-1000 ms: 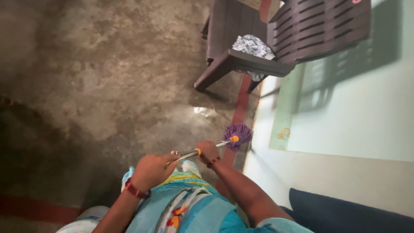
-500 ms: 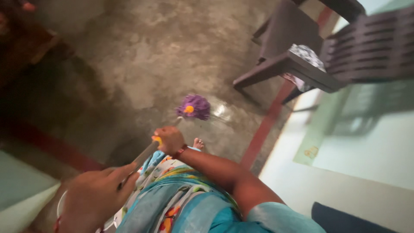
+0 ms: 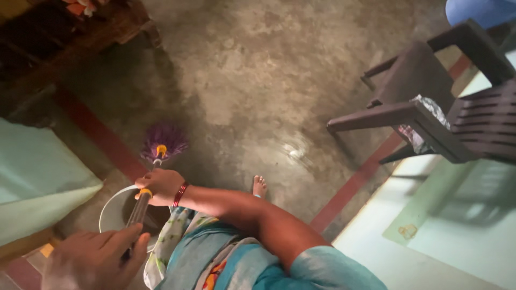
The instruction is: The person mops the floor using a mop and a bucket of water, occasionally wringing the mop head by hand into the bucket.
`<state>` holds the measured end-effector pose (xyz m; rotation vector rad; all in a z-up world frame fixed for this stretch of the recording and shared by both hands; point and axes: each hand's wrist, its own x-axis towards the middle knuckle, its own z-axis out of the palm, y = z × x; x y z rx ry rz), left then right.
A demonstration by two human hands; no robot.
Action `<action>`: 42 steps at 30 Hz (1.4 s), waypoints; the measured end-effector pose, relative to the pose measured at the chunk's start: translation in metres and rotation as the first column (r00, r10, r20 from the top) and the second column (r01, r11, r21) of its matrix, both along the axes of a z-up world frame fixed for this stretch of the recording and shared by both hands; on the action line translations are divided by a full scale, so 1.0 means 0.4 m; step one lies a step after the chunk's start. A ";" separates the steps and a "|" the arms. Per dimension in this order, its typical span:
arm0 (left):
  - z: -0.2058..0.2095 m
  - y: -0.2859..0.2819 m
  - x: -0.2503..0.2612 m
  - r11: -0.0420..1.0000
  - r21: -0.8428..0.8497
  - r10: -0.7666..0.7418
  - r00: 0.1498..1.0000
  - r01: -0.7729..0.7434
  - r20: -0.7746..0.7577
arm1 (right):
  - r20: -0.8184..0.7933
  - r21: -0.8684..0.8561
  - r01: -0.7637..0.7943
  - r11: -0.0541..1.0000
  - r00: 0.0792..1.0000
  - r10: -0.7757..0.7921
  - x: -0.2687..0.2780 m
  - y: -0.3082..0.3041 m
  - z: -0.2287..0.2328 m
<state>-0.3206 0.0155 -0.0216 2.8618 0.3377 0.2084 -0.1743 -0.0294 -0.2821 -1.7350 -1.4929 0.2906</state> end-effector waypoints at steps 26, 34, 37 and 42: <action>-0.278 -0.314 0.403 0.850 -0.512 -0.069 0.990 0.124 0.125 | 0.292 -0.496 0.308 0.812 0.940 -0.178 0.450 -0.809 -0.169; -0.019 -0.127 0.141 0.975 -0.217 0.074 0.988 -0.043 0.138 | 0.086 -0.306 0.096 0.947 0.994 -0.073 0.232 -0.445 -0.055; 0.085 -0.062 -0.028 0.977 -0.134 0.188 0.963 -0.164 0.193 | 0.102 -0.189 -0.017 0.982 0.994 0.037 0.070 -0.261 0.007; 0.147 0.019 -0.261 0.951 -0.082 0.307 0.895 -0.297 0.323 | 0.127 0.057 -0.261 0.964 0.959 0.253 -0.183 0.048 0.016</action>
